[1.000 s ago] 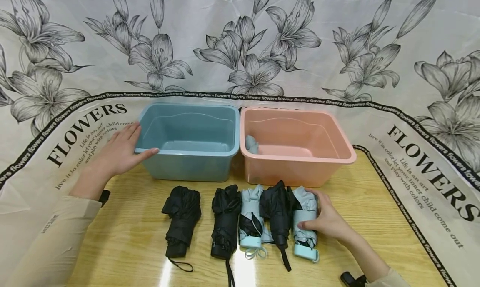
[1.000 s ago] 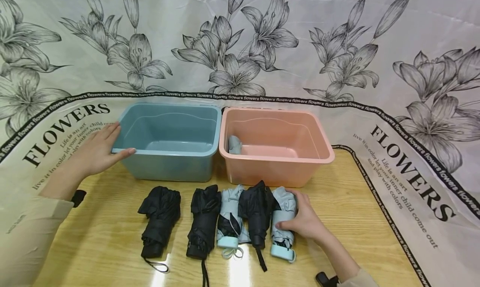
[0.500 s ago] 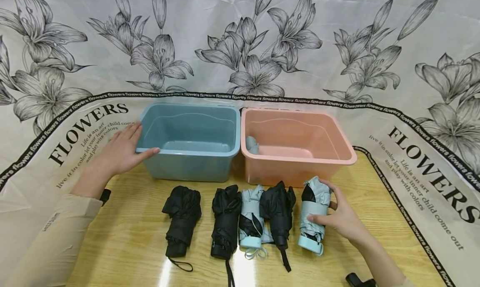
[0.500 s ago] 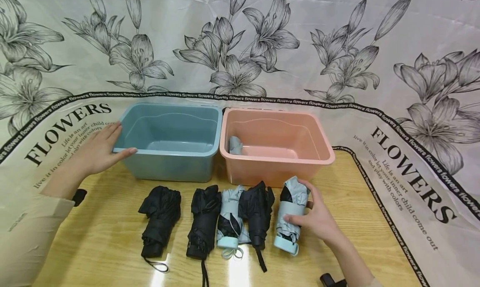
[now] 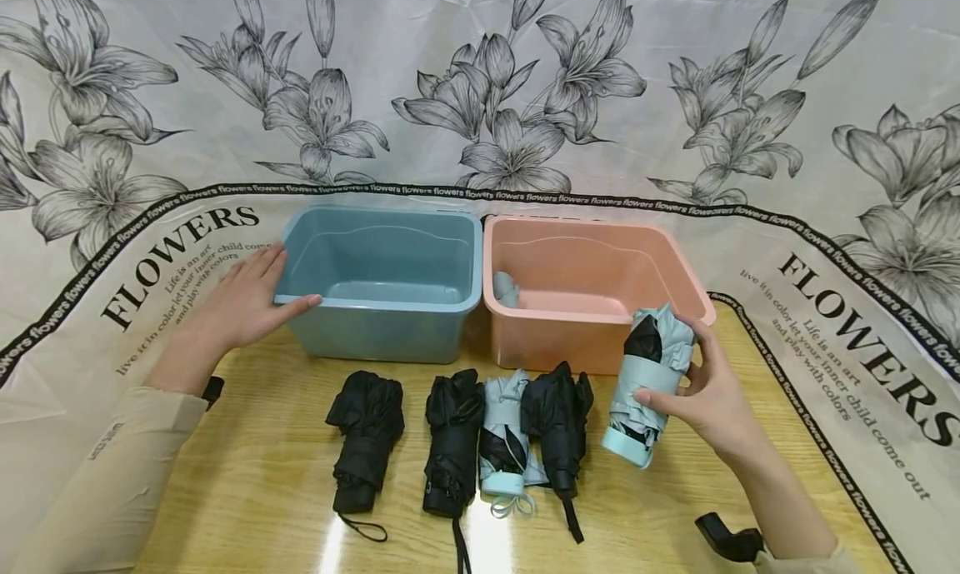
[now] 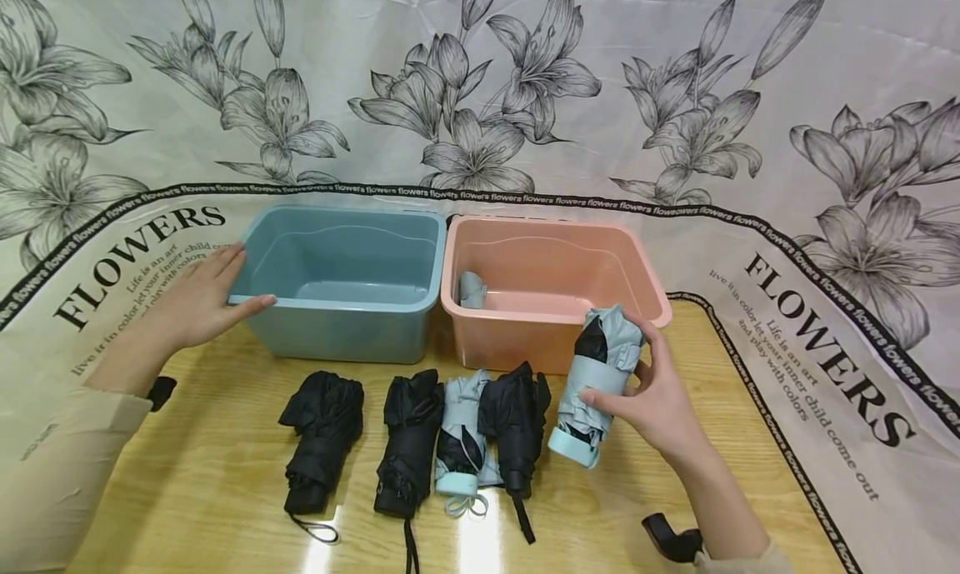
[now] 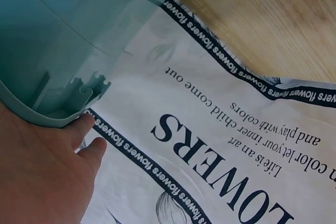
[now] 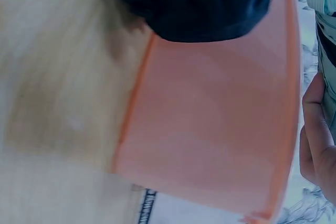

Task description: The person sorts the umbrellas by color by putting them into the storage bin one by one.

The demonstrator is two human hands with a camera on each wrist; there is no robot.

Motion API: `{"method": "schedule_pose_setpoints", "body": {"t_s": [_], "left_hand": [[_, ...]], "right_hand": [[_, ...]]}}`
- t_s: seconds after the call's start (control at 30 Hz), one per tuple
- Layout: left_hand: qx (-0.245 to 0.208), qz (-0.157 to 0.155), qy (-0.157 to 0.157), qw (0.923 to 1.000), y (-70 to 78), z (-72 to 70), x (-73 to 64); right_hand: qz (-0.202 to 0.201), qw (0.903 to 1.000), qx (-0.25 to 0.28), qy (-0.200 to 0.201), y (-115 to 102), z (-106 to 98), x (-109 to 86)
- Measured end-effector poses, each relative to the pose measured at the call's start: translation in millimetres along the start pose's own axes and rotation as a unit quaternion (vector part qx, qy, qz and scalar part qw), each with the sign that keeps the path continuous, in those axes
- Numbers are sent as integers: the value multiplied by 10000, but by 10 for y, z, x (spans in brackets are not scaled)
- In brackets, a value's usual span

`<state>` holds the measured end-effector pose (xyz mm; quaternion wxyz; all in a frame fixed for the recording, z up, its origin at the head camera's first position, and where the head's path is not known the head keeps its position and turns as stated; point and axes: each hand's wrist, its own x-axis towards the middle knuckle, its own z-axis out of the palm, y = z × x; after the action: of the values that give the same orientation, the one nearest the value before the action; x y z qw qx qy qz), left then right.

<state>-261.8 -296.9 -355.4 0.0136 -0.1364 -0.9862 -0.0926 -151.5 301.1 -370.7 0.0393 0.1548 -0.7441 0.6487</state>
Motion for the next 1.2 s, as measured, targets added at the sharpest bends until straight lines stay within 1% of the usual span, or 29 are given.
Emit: {"method": "schedule_pose_setpoints", "body": {"t_s": [0.17, 0.23, 0.33, 0.47, 0.57, 0.67, 0.73, 0.8, 0.87, 0.93, 1.03, 1.1, 1.2], "left_hand": [[7, 11, -5, 10000, 0, 3, 5], [8, 14, -13, 10000, -1, 2, 7], [-1, 23, -21, 10000, -3, -5, 11], [4, 18, -25, 10000, 1, -11, 8], [8, 13, -23, 10000, 2, -11, 1], [11, 5, -25, 10000, 2, -11, -2], [6, -1, -15, 10000, 0, -8, 0], [2, -11, -15, 10000, -3, -3, 2], [1, -11, -6, 10000, -6, 2, 6], [9, -8, -4, 10000, -10, 6, 11], [17, -8, -12, 10000, -14, 8, 17], [13, -11, -20, 10000, -14, 6, 16], [1, -21, -37, 10000, -10, 2, 10]], "right_hand": [[-373, 9989, 288, 70, -151, 18, 153], [-511, 9977, 427, 85, -223, 28, 237], [-625, 9967, 494, 130, -341, 42, 396], [-533, 9971, 502, 192, -475, 59, 635], [-438, 9976, 500, 189, -529, 65, 819], [-374, 9985, 319, 246, -552, 67, 1021], [-336, 9989, 99, 302, -553, 66, 1159], [-203, 9992, -89, 331, -548, 69, 1281], [-25, 9986, -401, 347, -537, 74, 1394], [154, 9965, -748, 342, -518, 84, 1507], [335, 9903, -1309, 333, -486, 112, 1659], [429, 9873, -1498, 321, -456, 136, 1753], [522, 9846, -1645, 296, -387, 193, 1876]]}}
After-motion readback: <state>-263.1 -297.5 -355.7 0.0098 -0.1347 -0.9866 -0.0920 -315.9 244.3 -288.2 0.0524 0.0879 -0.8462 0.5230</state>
